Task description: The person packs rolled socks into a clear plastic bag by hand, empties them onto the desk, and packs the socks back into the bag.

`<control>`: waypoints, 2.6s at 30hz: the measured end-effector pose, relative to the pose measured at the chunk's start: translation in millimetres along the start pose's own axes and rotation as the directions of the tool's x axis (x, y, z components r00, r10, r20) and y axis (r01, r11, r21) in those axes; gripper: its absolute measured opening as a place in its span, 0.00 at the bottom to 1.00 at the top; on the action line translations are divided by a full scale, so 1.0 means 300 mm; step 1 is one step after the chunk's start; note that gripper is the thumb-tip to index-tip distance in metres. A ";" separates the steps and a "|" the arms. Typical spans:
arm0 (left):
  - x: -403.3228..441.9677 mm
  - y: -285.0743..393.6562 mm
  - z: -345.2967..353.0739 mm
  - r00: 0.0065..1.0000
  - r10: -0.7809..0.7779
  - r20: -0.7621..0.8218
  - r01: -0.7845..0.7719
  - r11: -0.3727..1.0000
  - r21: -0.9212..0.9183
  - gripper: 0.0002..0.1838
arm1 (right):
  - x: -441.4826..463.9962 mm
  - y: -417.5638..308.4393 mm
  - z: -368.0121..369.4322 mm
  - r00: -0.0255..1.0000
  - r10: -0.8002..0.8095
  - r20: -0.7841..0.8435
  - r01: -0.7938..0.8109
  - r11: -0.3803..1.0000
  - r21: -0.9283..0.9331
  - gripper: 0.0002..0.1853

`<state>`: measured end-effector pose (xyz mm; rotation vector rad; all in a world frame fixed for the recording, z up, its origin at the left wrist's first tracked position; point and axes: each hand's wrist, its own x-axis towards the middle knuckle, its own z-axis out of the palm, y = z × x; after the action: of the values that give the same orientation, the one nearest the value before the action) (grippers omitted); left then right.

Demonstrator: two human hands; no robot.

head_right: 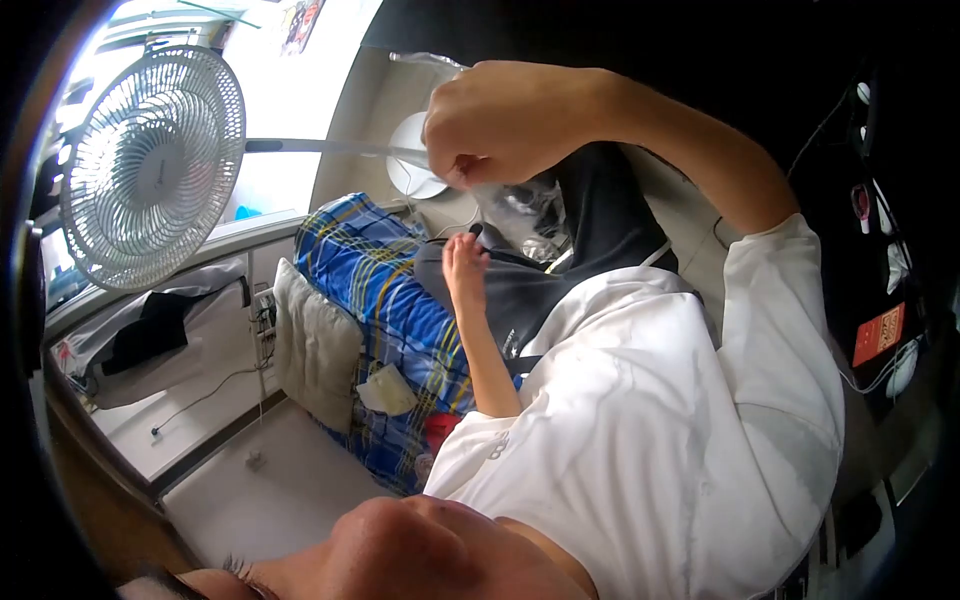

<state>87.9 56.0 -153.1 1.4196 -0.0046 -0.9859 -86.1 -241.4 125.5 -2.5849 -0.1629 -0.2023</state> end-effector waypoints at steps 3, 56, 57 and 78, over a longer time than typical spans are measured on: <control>0.065 -0.184 -0.046 0.967 -0.245 0.067 0.254 0.937 -0.239 0.25 | -0.006 -0.012 -0.023 0.994 -0.078 -0.078 0.085 0.991 0.101 0.02; 0.133 0.640 0.408 0.831 0.119 0.543 -0.038 0.987 -0.157 0.36 | -0.050 0.095 0.820 0.889 -0.250 0.383 0.356 0.904 -0.236 0.05; 0.133 0.678 0.432 0.827 0.158 0.540 -0.085 0.984 -0.158 0.34 | -0.050 0.088 0.805 0.859 -0.152 0.489 0.297 0.925 -0.235 0.06; 0.064 1.230 1.162 0.579 0.282 0.765 -0.598 0.785 0.163 0.29 | 0.030 0.132 0.727 0.588 0.304 0.749 -0.061 0.940 -0.334 0.21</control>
<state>116.8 -294.9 213.1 1.2069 -1.1838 -1.0639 -46.7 -160.1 -77.0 -2.7438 -0.1848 1.1234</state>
